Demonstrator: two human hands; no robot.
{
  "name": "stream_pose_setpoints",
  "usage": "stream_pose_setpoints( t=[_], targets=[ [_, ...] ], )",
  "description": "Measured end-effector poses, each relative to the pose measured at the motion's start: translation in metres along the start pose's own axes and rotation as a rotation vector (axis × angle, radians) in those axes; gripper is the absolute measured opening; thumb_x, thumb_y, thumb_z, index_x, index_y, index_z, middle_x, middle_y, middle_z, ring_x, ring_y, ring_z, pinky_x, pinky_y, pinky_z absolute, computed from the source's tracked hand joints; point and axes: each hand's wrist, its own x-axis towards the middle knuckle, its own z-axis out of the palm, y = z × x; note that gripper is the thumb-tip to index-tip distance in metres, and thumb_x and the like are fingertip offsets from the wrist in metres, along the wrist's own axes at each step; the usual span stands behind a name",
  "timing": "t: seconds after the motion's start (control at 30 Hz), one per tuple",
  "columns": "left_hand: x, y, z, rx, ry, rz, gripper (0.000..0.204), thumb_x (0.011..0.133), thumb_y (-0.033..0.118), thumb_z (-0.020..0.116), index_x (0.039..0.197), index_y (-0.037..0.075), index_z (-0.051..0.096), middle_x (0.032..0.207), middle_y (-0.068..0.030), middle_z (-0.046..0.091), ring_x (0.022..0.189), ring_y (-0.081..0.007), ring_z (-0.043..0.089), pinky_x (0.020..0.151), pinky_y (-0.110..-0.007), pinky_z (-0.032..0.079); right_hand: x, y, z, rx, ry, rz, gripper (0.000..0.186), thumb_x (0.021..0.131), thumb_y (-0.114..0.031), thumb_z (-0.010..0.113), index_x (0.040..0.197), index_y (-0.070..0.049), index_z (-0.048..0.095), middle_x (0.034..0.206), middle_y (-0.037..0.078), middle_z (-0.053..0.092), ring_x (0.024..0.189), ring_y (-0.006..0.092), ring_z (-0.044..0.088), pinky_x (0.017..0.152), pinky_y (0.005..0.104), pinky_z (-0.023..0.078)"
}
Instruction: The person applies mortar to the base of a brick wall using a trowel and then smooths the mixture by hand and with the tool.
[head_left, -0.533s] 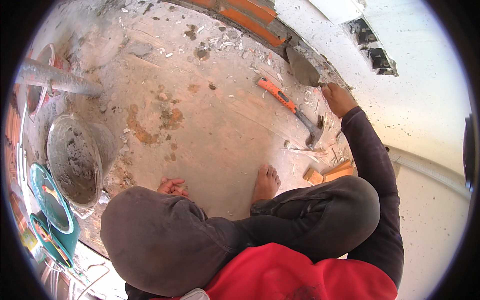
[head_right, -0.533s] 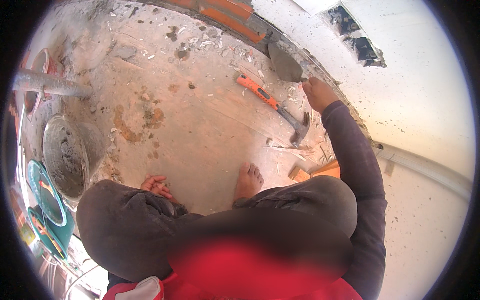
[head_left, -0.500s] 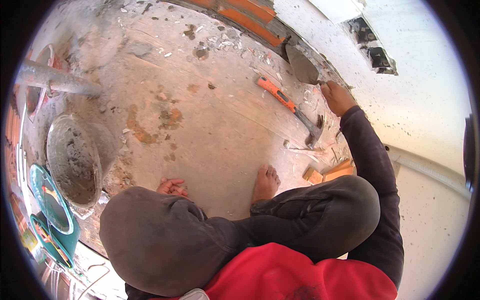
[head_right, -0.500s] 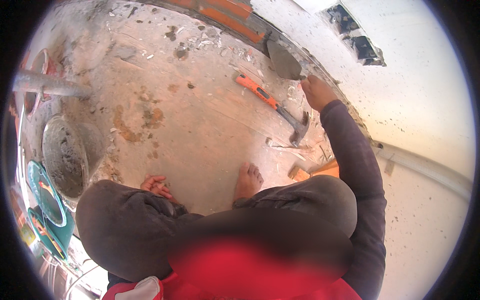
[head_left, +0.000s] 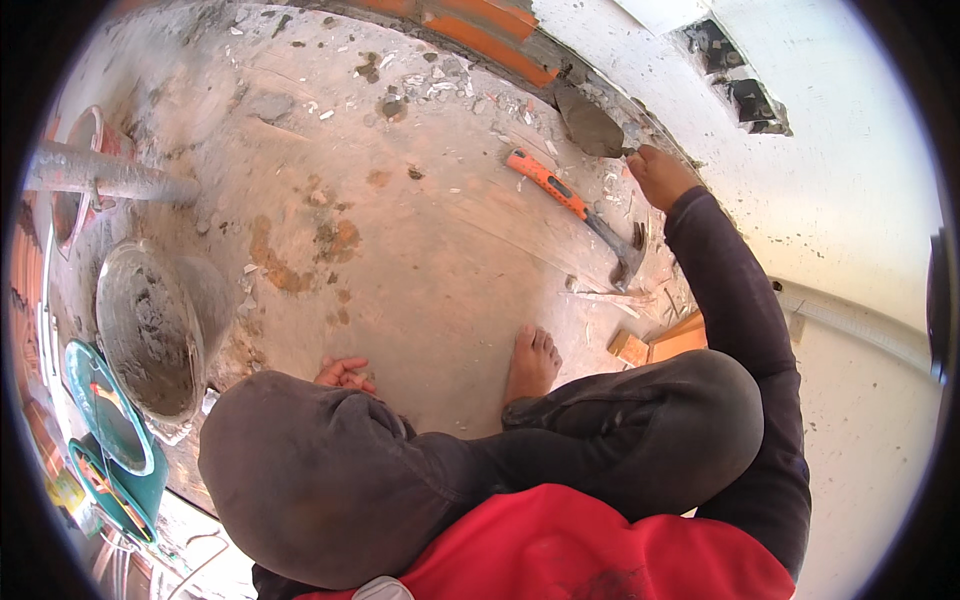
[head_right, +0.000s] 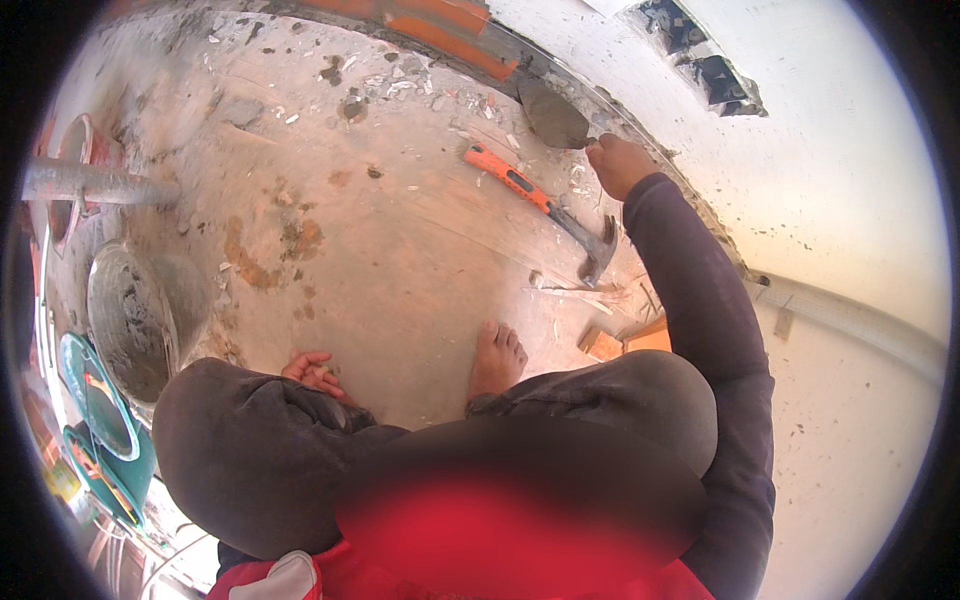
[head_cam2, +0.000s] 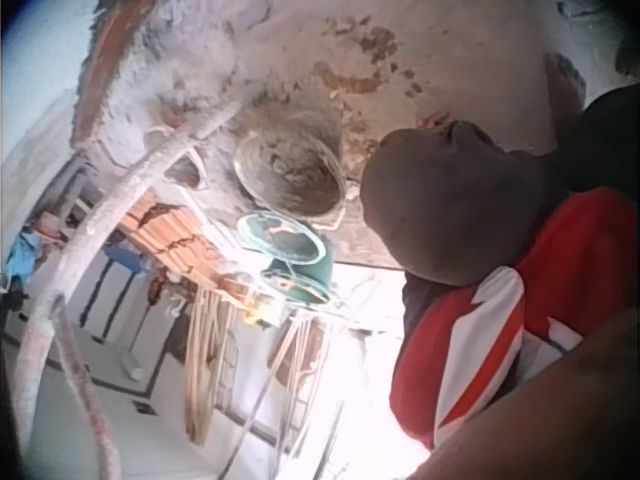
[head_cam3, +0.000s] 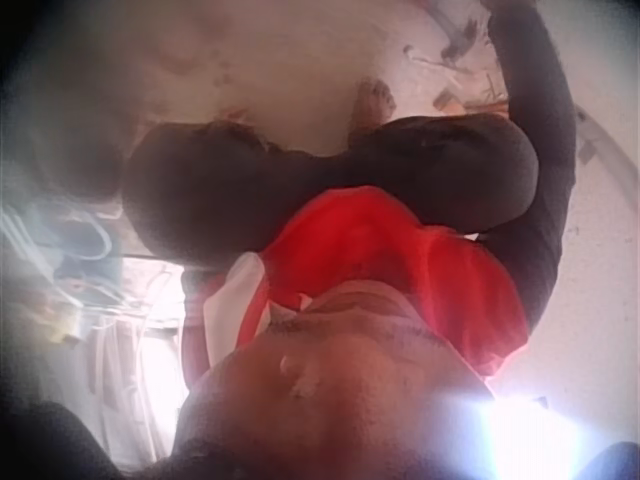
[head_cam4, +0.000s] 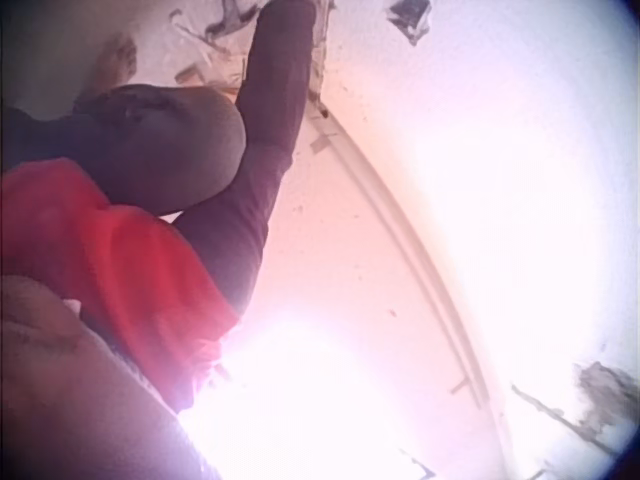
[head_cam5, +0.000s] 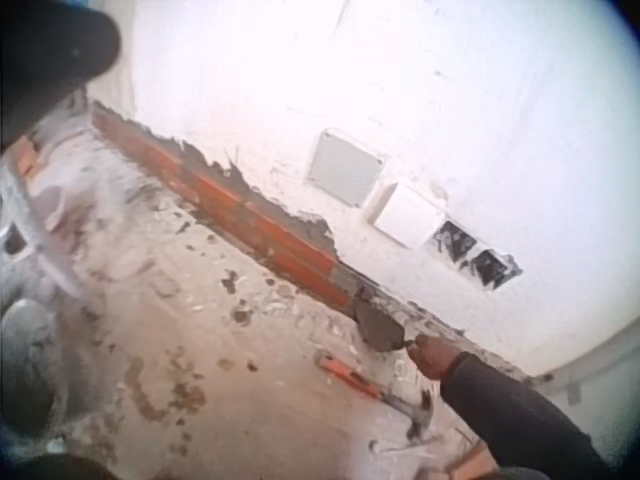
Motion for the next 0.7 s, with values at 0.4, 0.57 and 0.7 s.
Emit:
stream_pose_setpoints(
  t=[0.4,0.57,0.7],
  targets=[
    [0.002,-0.007,0.006,-0.058,0.056,0.016,0.031,0.098,0.012,0.056,0.127,0.002,0.054,0.087,-0.0142,0.069,0.072,-0.0284,0.072,0.068,-0.038,0.059,-0.026,0.028,0.009,0.224,-0.018,0.187,0.037,0.096,-0.033,0.047,0.096,0.002,0.061,0.096,0.031,0.064,0.093,0.0476,0.061,0.081,0.0528,0.047],
    [0.004,-0.009,0.004,-0.064,0.058,0.012,0.031,0.098,0.013,0.056,0.127,0.002,0.054,0.086,-0.0136,0.068,0.072,-0.0288,0.072,0.069,-0.040,0.059,-0.039,0.038,0.025,0.289,0.037,0.233,0.038,0.097,-0.034,0.047,0.096,0.002,0.060,0.091,0.030,0.064,0.089,0.0485,0.061,0.080,0.0533,0.046],
    [0.003,0.000,0.008,-0.025,0.064,-0.002,0.031,0.098,0.014,0.056,0.127,0.002,0.054,0.087,-0.0134,0.068,0.074,-0.0297,0.072,0.070,-0.041,0.060,-0.044,0.050,0.032,0.309,0.029,0.267,0.037,0.097,-0.034,0.048,0.096,0.001,0.059,0.089,0.029,0.064,0.089,0.0483,0.061,0.079,0.0535,0.046]
  ],
)
